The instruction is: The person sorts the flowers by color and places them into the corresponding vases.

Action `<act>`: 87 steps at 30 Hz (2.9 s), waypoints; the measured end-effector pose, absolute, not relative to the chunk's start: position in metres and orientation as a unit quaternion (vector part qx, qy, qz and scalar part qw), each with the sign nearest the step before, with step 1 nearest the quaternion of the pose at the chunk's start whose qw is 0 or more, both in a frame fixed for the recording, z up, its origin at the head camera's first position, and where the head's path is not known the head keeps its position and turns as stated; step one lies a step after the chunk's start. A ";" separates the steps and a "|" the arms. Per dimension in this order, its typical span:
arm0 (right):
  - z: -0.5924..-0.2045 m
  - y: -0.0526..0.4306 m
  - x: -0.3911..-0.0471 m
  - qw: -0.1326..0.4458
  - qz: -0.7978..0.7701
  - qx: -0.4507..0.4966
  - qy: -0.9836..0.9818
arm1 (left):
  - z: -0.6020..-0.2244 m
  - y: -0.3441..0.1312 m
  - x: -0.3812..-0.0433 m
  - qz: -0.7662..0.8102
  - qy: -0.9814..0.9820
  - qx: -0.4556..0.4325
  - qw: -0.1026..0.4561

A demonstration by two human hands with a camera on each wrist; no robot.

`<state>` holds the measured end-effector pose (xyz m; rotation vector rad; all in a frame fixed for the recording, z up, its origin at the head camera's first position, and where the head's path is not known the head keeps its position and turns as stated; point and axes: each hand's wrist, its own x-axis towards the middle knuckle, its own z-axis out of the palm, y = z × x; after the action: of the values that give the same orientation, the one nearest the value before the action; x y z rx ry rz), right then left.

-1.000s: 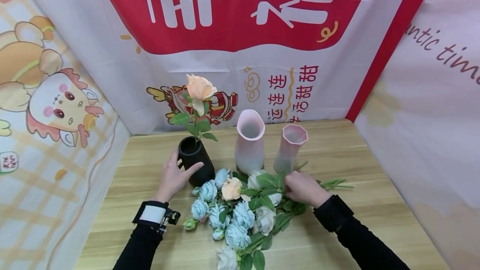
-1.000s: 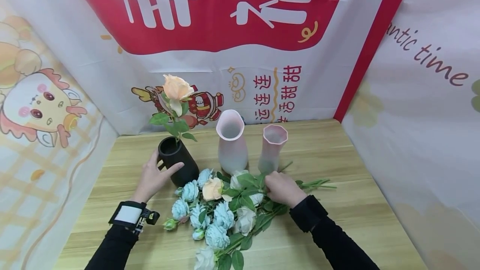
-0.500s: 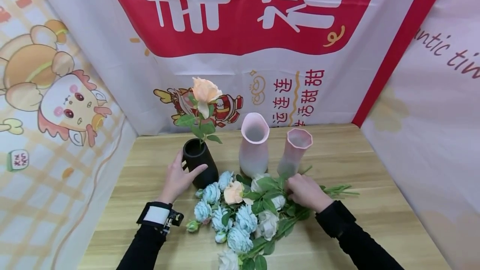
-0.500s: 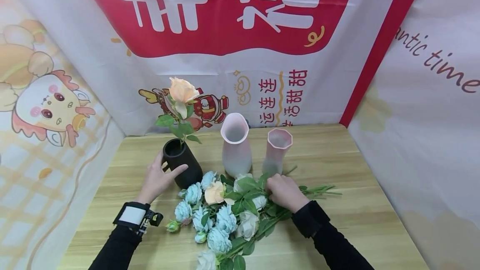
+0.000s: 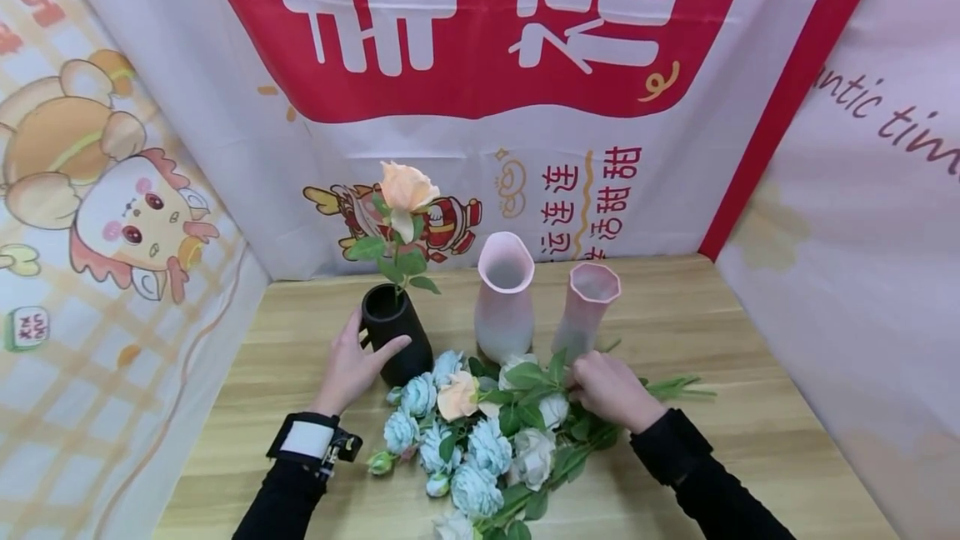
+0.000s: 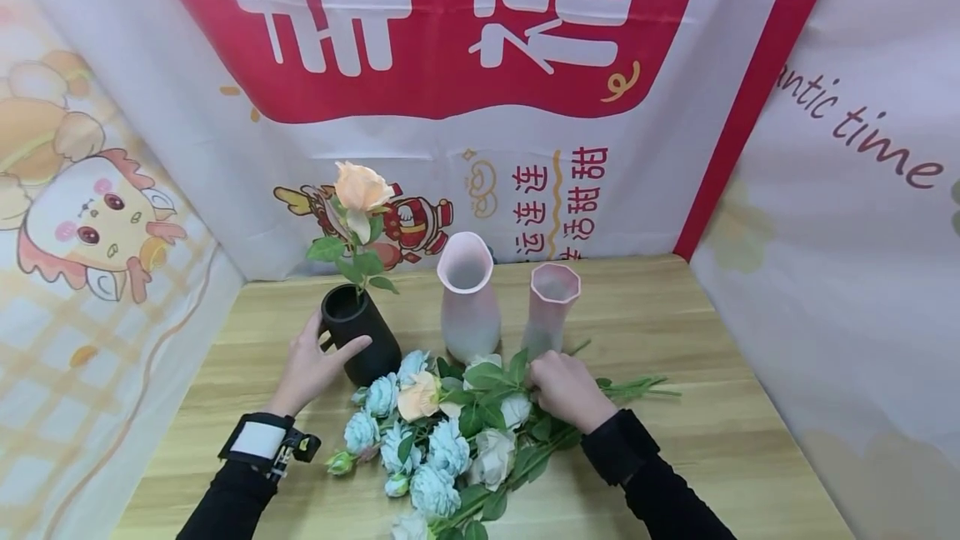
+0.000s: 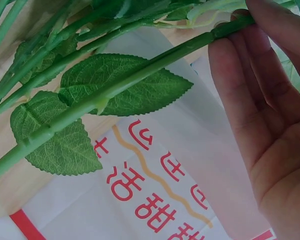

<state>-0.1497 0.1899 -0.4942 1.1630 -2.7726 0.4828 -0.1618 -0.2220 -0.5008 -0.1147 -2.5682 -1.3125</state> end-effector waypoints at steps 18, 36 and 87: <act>-0.473 0.196 -0.153 0.107 0.181 0.385 -0.899 | -0.496 -0.225 -0.167 -0.442 -0.886 -0.039 0.131; -0.452 0.190 -0.152 0.197 0.251 0.381 -0.868 | -0.498 -0.226 -0.162 -0.440 -0.890 -0.028 0.116; -0.345 0.157 -0.117 0.186 0.591 0.223 -0.753 | -0.498 -0.222 -0.160 -0.465 -0.878 -0.030 0.108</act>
<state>-0.1174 0.1567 -0.3452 0.6280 -2.1197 1.6632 -0.1601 -0.2218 -0.4983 -0.0869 -2.5830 -1.3690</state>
